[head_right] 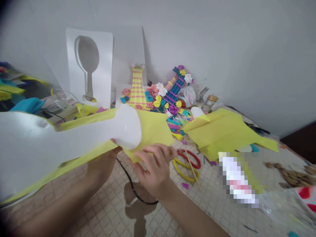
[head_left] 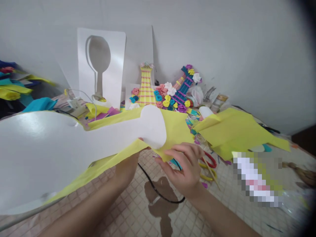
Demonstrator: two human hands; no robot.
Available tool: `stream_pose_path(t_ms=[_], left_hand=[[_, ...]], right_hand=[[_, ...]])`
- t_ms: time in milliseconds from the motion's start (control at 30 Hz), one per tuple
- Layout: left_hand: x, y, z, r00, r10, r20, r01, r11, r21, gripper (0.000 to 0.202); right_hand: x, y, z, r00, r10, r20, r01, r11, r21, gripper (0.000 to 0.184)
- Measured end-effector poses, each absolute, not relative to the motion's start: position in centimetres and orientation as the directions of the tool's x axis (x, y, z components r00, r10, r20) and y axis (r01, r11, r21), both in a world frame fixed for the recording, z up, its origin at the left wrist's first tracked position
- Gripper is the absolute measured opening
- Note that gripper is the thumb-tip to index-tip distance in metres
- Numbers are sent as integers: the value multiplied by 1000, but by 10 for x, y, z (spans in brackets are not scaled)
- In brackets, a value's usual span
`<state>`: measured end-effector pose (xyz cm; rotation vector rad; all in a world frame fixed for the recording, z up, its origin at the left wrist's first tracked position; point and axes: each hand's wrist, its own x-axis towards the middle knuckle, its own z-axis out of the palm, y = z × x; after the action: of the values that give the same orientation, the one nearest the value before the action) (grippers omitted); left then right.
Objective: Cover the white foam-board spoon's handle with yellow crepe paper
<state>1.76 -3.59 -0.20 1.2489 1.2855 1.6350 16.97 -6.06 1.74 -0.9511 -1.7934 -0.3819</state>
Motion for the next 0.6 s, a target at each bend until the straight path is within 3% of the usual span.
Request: stream_pose_path(t_ms=[167, 400, 600], left_hand=[[20, -37, 0, -276, 932, 235, 172, -193, 966, 7], [21, -40, -3, -275, 934, 228, 203, -176, 963, 12], [21, -39, -3, -282, 928, 245, 239, -179, 954, 10]], right_hand=[[167, -62, 23, -117, 449, 886, 725, 648, -233, 12], [166, -61, 23, 19, 587, 810, 625, 625, -467, 11], [167, -60, 25, 77, 628, 774, 601, 590, -538, 11]])
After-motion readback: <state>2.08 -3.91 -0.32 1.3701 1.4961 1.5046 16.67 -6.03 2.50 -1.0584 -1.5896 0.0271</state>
